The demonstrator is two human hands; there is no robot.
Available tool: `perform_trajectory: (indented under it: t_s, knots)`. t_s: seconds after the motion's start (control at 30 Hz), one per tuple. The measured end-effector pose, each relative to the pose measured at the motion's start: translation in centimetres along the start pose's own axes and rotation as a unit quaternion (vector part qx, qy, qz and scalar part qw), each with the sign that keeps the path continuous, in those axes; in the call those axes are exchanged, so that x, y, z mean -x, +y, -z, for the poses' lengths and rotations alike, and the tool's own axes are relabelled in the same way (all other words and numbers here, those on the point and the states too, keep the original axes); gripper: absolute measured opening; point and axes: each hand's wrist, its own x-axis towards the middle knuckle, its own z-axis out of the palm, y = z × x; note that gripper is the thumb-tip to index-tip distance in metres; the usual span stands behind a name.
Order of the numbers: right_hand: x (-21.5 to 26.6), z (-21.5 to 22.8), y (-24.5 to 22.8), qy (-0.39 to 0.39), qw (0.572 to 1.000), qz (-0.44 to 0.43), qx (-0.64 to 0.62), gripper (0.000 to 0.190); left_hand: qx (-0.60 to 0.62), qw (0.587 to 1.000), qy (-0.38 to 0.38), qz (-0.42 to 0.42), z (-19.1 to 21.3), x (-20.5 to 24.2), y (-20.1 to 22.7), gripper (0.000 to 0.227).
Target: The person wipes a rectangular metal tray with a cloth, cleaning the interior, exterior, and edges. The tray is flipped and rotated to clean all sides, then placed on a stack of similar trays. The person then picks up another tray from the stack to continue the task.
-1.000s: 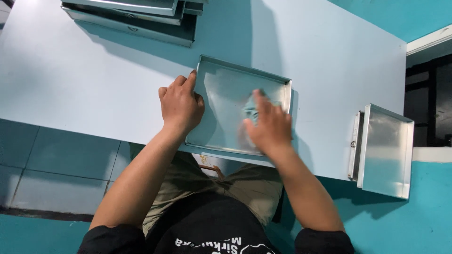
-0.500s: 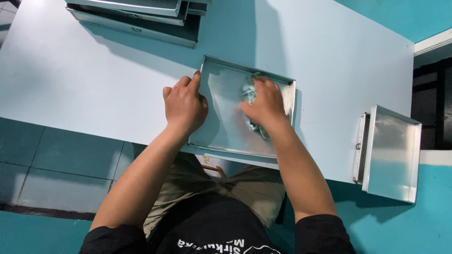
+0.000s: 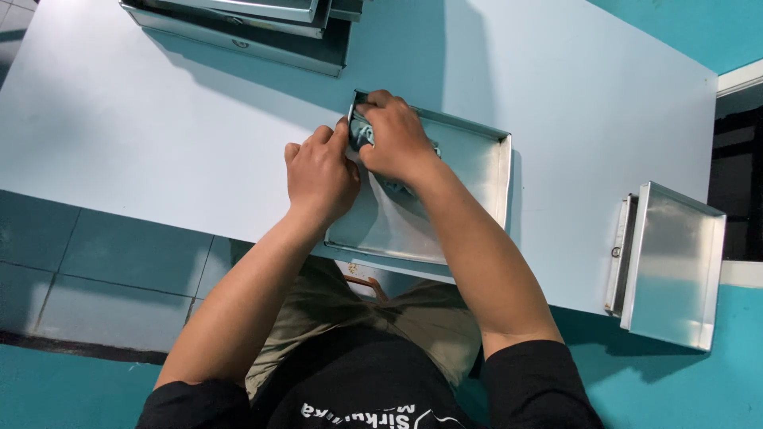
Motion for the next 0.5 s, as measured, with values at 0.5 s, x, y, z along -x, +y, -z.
perform_trajectory:
  t_s: [0.5]
  knots:
    - [5.0, 1.4, -1.6, -0.121, 0.992, 0.024, -0.021, 0.064, 0.048, 0.999, -0.006, 0.007, -0.8, 0.2, -0.8, 0.059]
